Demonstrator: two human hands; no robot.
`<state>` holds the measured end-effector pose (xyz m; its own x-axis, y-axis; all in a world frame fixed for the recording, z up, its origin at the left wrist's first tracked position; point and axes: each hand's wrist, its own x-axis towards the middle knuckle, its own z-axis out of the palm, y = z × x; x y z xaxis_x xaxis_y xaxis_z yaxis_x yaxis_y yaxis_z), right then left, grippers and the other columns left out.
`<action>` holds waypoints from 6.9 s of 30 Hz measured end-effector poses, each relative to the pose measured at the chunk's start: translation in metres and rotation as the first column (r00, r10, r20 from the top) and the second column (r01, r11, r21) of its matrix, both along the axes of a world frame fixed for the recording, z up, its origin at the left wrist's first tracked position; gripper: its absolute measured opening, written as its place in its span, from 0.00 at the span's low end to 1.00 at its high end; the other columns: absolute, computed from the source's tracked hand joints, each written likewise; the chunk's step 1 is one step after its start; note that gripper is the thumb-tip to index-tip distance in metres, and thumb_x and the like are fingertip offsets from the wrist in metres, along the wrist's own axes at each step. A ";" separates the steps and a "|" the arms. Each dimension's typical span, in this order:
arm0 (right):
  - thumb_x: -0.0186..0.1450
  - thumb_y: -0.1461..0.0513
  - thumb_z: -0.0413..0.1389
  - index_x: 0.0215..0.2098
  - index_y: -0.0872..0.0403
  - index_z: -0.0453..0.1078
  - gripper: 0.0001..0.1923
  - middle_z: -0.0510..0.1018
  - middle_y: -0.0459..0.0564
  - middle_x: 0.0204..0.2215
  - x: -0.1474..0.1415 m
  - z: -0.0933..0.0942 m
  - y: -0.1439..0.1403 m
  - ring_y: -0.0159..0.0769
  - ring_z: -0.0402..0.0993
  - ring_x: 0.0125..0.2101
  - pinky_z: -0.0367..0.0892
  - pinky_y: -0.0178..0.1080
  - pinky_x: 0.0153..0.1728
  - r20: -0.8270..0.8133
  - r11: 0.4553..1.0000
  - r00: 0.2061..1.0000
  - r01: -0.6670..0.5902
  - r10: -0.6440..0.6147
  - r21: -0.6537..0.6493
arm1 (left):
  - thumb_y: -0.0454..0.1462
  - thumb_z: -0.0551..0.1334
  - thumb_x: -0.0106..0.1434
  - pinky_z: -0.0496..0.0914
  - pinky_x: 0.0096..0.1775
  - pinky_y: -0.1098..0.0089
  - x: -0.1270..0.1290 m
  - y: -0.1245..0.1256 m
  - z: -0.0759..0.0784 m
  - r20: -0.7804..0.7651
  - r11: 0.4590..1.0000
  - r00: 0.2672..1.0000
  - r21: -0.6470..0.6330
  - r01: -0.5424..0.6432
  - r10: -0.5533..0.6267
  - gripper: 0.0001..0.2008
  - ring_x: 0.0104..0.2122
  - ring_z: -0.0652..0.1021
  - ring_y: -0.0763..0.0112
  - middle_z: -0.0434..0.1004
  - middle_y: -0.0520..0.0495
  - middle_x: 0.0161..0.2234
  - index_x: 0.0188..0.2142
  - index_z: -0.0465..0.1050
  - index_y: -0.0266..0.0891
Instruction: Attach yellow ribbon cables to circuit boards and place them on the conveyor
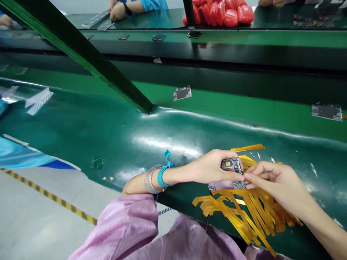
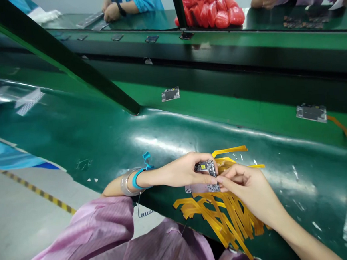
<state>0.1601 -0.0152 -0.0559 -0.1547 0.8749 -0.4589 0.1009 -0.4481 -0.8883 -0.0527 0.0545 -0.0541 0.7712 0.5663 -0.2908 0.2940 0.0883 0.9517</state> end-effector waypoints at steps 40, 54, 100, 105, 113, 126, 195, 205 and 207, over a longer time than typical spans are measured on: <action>0.69 0.67 0.59 0.40 0.51 0.71 0.04 0.72 0.56 0.51 -0.009 -0.009 -0.008 0.53 0.63 0.55 0.63 0.57 0.54 0.577 0.525 0.731 -0.351 -0.364 0.775 | 0.42 0.60 0.71 0.66 0.28 0.74 0.008 -0.033 -0.007 0.168 0.922 0.941 0.212 -0.325 0.293 0.10 0.26 0.73 0.75 0.74 0.52 0.29 0.37 0.64 0.38; 0.71 0.63 0.57 0.43 0.52 0.69 0.03 0.66 0.59 0.57 -0.012 -0.016 -0.013 0.58 0.57 0.60 0.56 0.62 0.58 0.641 0.534 0.655 -0.402 -0.400 0.744 | 0.42 0.61 0.70 0.67 0.30 0.73 0.010 -0.025 -0.012 0.099 0.944 0.948 0.106 -0.311 0.301 0.10 0.27 0.74 0.74 0.75 0.52 0.29 0.37 0.65 0.39; 0.58 0.45 0.67 0.31 0.53 0.76 0.19 0.81 0.47 0.31 -0.008 -0.004 -0.001 0.37 0.81 0.34 0.81 0.41 0.39 -0.096 0.993 0.995 -0.039 0.028 -0.113 | 0.36 0.67 0.54 0.63 0.29 0.74 0.008 -0.013 -0.013 0.038 0.979 0.990 -0.156 -0.131 0.139 0.08 0.26 0.67 0.77 0.68 0.55 0.26 0.29 0.68 0.37; 0.65 0.38 0.55 0.39 0.53 0.77 0.28 0.81 0.51 0.33 -0.001 -0.007 0.001 0.39 0.83 0.31 0.80 0.43 0.37 -0.082 0.987 0.995 -0.068 0.057 -0.143 | 0.37 0.60 0.63 0.66 0.36 0.69 0.007 -0.010 -0.014 0.020 0.996 0.996 -0.027 -0.089 0.090 0.04 0.32 0.70 0.72 0.72 0.50 0.32 0.33 0.69 0.38; 0.58 0.47 0.66 0.29 0.54 0.75 0.19 0.80 0.47 0.24 0.019 -0.005 0.021 0.37 0.77 0.26 0.71 0.37 0.29 0.169 0.988 0.975 -0.151 0.145 0.020 | 0.52 0.58 0.69 0.70 0.38 0.65 0.011 0.012 -0.024 -0.054 0.976 0.985 0.155 -0.151 0.162 0.20 0.36 0.73 0.68 0.73 0.45 0.41 0.47 0.64 0.39; 0.55 0.45 0.64 0.27 0.52 0.66 0.21 0.78 0.64 0.37 0.183 -0.026 0.129 0.59 0.71 0.50 0.60 0.61 0.54 0.383 0.633 0.547 0.394 -0.744 0.666 | 0.36 0.70 0.61 0.54 0.65 0.52 0.081 0.172 -0.065 -0.119 0.612 0.892 0.765 -0.198 0.436 0.32 0.66 0.58 0.47 0.60 0.30 0.64 0.60 0.61 0.31; 0.71 0.61 0.58 0.34 0.49 0.79 0.08 0.81 0.50 0.39 0.003 -0.047 0.049 0.45 0.76 0.44 0.66 0.52 0.50 0.629 0.566 0.708 -0.676 0.321 0.472 | 0.47 0.65 0.65 0.64 0.29 0.72 0.033 0.053 0.020 0.255 0.726 0.773 -0.592 -0.350 0.580 0.15 0.26 0.74 0.75 0.73 0.51 0.29 0.33 0.70 0.37; 0.55 0.50 0.71 0.31 0.51 0.79 0.15 0.80 0.49 0.26 0.066 0.018 0.007 0.38 0.75 0.26 0.71 0.37 0.27 0.196 0.875 0.915 0.250 -0.354 0.415 | 0.41 0.66 0.65 0.67 0.36 0.73 0.030 0.027 0.023 0.201 0.964 0.961 0.145 -0.222 0.191 0.12 0.34 0.73 0.73 0.73 0.50 0.36 0.43 0.69 0.38; 0.58 0.48 0.68 0.26 0.53 0.76 0.17 0.79 0.50 0.24 0.063 0.018 0.003 0.37 0.74 0.26 0.71 0.37 0.26 0.185 0.948 0.961 0.147 -0.204 0.283 | 0.41 0.65 0.66 0.66 0.33 0.73 0.027 0.018 0.028 0.106 0.964 0.990 0.242 -0.113 0.090 0.15 0.32 0.73 0.73 0.74 0.51 0.36 0.49 0.67 0.39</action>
